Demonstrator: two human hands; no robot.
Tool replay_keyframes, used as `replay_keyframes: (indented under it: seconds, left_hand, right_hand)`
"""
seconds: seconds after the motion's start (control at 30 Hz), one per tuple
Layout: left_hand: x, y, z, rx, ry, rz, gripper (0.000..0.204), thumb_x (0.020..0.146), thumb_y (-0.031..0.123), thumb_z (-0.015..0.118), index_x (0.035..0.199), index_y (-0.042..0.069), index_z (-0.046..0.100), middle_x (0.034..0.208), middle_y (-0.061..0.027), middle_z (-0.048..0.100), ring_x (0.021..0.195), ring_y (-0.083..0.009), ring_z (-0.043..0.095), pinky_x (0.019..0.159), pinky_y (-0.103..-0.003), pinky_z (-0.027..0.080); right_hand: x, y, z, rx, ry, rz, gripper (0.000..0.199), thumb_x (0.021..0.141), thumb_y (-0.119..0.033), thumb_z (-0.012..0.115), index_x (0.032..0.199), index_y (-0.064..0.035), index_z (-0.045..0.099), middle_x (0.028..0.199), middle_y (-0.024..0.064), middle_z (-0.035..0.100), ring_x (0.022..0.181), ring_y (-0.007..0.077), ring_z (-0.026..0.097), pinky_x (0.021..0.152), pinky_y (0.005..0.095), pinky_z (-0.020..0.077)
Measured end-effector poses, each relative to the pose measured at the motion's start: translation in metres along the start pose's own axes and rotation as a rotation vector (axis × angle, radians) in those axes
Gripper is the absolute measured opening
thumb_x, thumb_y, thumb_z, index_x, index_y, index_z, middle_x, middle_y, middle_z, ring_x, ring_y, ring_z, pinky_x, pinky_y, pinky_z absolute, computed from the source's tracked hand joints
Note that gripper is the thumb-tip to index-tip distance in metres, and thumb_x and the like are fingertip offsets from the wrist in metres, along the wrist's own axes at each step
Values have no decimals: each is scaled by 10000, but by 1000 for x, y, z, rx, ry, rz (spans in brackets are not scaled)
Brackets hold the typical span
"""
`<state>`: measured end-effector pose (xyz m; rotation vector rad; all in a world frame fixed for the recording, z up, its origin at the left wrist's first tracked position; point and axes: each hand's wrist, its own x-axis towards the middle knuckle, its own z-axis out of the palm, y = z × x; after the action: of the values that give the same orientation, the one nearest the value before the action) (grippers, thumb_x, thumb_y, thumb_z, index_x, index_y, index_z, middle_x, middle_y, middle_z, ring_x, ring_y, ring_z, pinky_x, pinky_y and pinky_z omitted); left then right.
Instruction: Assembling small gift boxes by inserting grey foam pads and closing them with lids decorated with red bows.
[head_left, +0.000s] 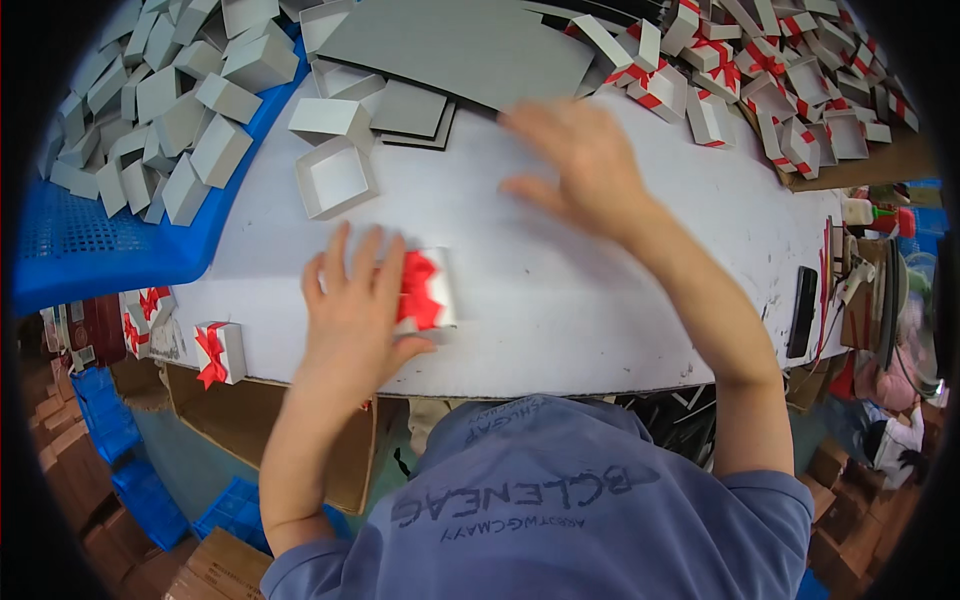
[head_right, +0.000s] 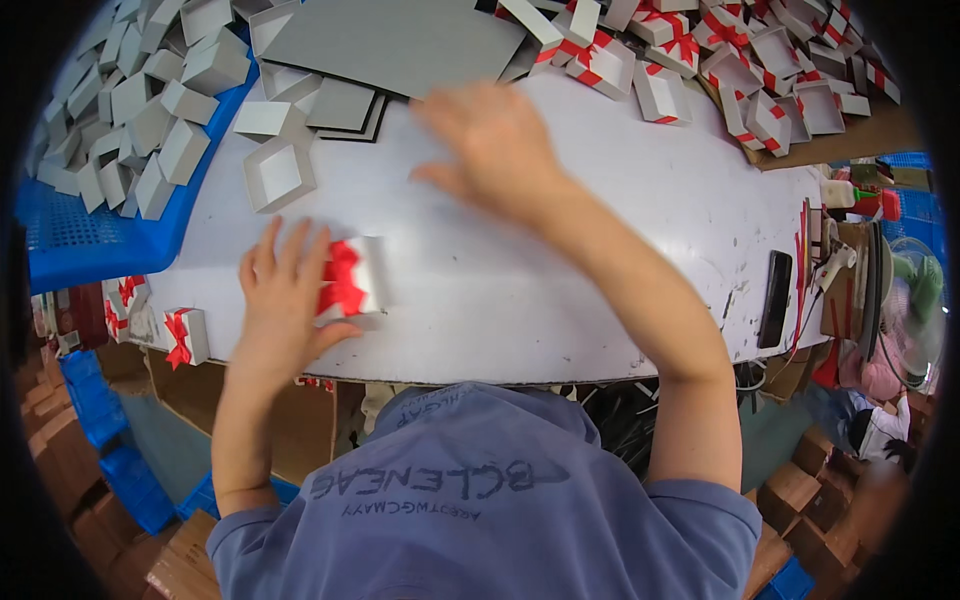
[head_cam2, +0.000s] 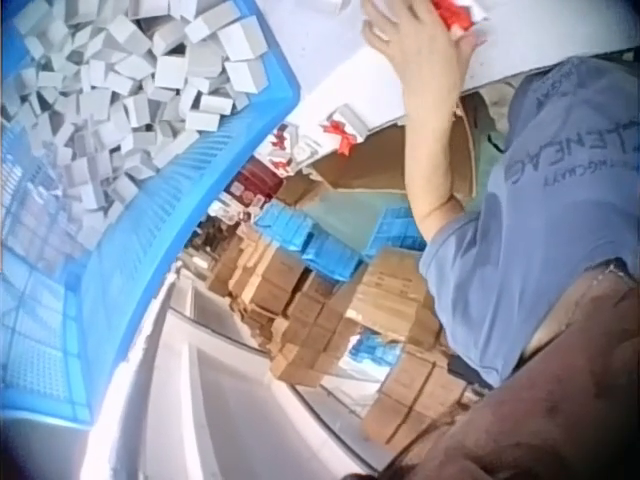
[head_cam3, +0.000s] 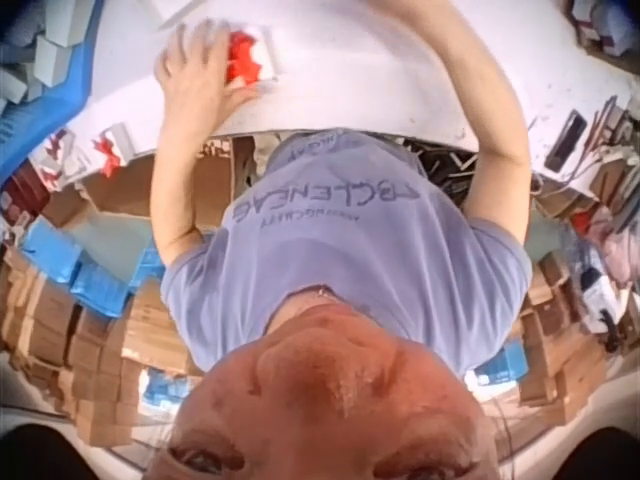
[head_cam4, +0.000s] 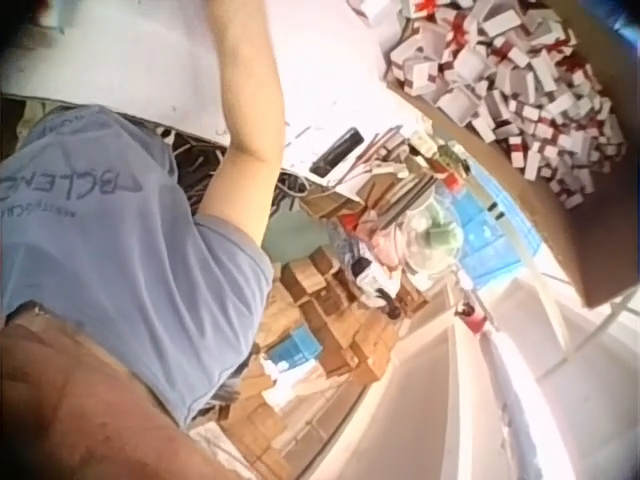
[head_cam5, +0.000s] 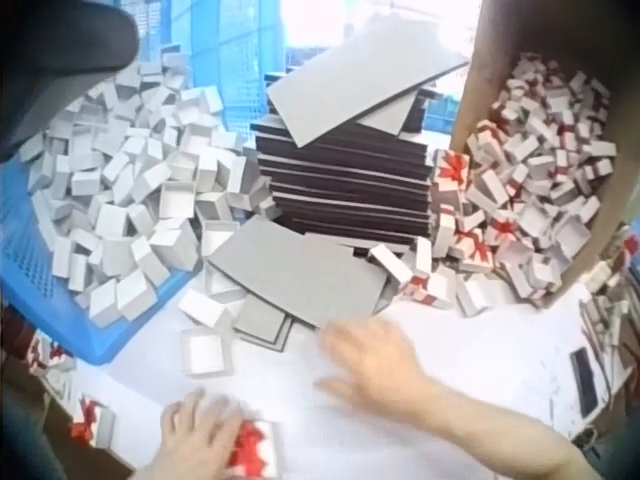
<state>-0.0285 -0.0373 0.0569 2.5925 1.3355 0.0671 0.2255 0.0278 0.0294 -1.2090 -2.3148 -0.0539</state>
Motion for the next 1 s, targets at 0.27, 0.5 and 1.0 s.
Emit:
replay_keyframes:
  seconds: [0.27,0.5,1.0]
  left_hand:
    - [143,-26,20,259,350,62,654,773,280,655,1353,230,356,1387,-82,352,1281,-399,260,1019,-567,194]
    - [110,-60,18,-45,409,138,499,776,286,651,1222,158,468,1367,-115,365,1276,-395,270,1011,-540,201]
    - [22,24,52,-751,346,-3,396,619,88,757,983,80,599,1248,-233,418,1111,-410,437,904,-415,413]
  right_hand:
    - [30,42,10,-42,-465,300,369,668,-181,689,987,-21,595,1261,177,438,1149,331,448,951,488,366]
    - [-54,-4,-22,-61,-409,-19,390,667,-161,650,1013,9,595,1271,168,433,1163,297,414,1016,469,292]
    - [-52,-59,-9,100,-64,-373,312,600,-88,595,906,-71,652,780,11,509,680,159,494,590,295,389]
